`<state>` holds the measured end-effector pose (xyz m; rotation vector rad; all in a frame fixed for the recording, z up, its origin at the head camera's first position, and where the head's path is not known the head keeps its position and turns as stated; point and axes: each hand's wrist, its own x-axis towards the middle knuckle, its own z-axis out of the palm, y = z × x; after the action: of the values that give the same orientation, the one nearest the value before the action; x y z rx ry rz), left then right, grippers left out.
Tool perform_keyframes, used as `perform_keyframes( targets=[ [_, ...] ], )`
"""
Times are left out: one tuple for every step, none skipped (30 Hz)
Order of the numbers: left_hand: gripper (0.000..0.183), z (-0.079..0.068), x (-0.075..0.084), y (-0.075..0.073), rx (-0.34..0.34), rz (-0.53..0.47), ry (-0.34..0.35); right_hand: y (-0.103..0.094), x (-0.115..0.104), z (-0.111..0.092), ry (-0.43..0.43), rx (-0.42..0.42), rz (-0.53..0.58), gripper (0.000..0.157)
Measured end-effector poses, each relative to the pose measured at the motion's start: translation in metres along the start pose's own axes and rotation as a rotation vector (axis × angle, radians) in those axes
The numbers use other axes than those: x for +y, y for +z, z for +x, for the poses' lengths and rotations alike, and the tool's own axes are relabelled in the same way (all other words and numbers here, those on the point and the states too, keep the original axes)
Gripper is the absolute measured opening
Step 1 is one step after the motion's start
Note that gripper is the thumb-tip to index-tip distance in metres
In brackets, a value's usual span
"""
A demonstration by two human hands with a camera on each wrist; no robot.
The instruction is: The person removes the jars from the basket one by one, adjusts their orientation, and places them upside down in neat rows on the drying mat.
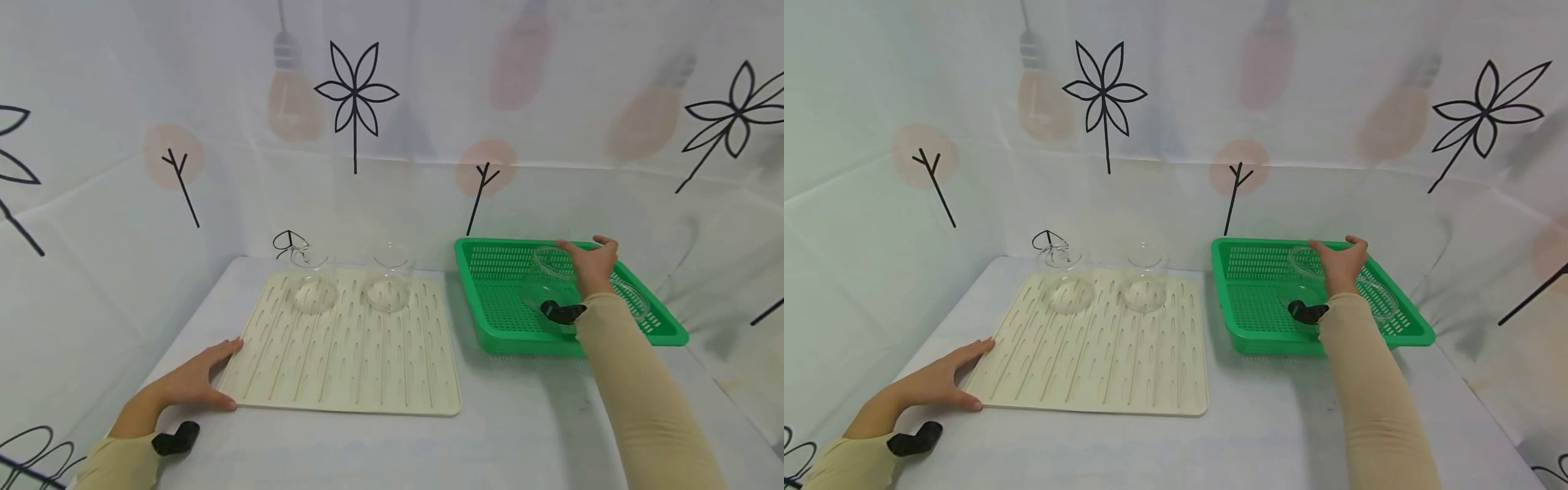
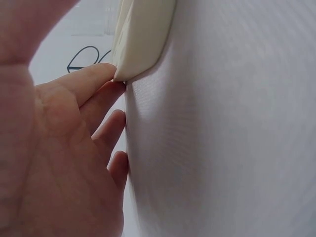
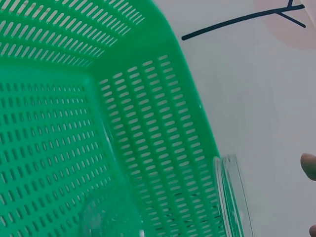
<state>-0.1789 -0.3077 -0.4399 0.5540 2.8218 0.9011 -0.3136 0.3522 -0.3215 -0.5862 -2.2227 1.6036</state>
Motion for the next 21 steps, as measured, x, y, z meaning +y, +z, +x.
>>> perform_keyframes(
  targets=[
    [0.110, 0.000, 0.000, 0.000, -0.001, -0.002, -0.001, 0.000, 0.000, 0.000, -0.002, -0.016, -0.003, 0.089],
    [0.110, 0.000, 0.000, 0.000, 0.001, -0.001, -0.001, 0.000, 0.000, -0.001, -0.006, -0.031, -0.002, 0.088],
    [0.111, 0.000, 0.000, 0.000, 0.000, 0.000, -0.002, 0.000, 0.000, -0.001, -0.010, -0.052, -0.003, 0.088],
    [0.111, 0.000, 0.000, 0.000, 0.001, -0.002, 0.000, 0.001, 0.000, -0.002, -0.016, -0.070, -0.008, 0.088],
    [0.111, 0.000, 0.000, 0.000, 0.001, -0.002, 0.000, 0.002, 0.000, -0.002, -0.027, -0.088, -0.016, 0.088],
    [0.111, -0.001, 0.000, 0.000, 0.001, -0.003, 0.000, 0.003, 0.000, -0.003, -0.038, -0.103, -0.031, 0.088],
    [0.111, -0.001, 0.000, 0.000, 0.002, -0.004, 0.000, 0.004, 0.001, -0.003, -0.053, -0.124, -0.040, 0.089],
    [0.111, -0.001, 0.000, 0.000, 0.002, -0.003, 0.000, 0.004, 0.002, -0.003, -0.069, -0.144, -0.050, 0.090],
    [0.111, -0.001, 0.000, 0.000, 0.001, -0.002, 0.000, 0.005, 0.002, -0.003, -0.079, -0.165, -0.065, 0.093],
    [0.111, -0.001, 0.001, 0.000, 0.002, -0.003, 0.001, 0.006, 0.003, -0.002, -0.087, -0.183, -0.079, 0.095],
    [0.111, -0.001, 0.001, 0.000, 0.001, -0.002, -0.001, 0.007, 0.008, 0.004, -0.103, -0.208, -0.091, 0.095],
    [0.111, -0.001, 0.001, 0.000, 0.002, -0.004, 0.000, 0.008, 0.008, 0.005, -0.109, -0.240, -0.106, 0.097],
    [0.111, -0.001, 0.001, 0.000, 0.002, -0.006, 0.000, 0.009, 0.009, 0.006, -0.112, -0.281, -0.116, 0.100],
    [0.111, -0.002, 0.001, 0.000, 0.002, -0.007, 0.000, 0.009, 0.008, 0.007, -0.117, -0.324, -0.128, 0.101],
    [0.111, -0.001, 0.001, 0.000, 0.002, -0.009, -0.001, 0.010, 0.008, 0.006, -0.123, -0.373, -0.133, 0.102],
    [0.111, -0.001, 0.001, 0.000, 0.001, -0.009, -0.004, 0.011, 0.007, 0.006, -0.130, -0.430, -0.131, 0.102],
    [0.111, -0.001, 0.001, 0.000, 0.001, -0.009, -0.006, 0.012, 0.005, 0.005, -0.140, -0.490, -0.125, 0.101],
    [0.112, -0.001, 0.001, 0.000, 0.000, -0.007, -0.010, 0.012, 0.000, -0.002, -0.142, -0.552, -0.118, 0.102],
    [0.112, -0.001, 0.001, 0.000, -0.002, -0.001, -0.015, 0.012, -0.001, -0.003, -0.147, -0.606, -0.109, 0.099],
    [0.112, 0.000, 0.001, 0.000, -0.004, 0.002, -0.018, 0.011, -0.002, -0.004, -0.155, -0.652, -0.106, 0.097],
    [0.112, 0.000, 0.001, 0.000, -0.006, 0.007, -0.022, 0.010, -0.003, -0.004, -0.159, -0.694, -0.101, 0.095]
  ],
)
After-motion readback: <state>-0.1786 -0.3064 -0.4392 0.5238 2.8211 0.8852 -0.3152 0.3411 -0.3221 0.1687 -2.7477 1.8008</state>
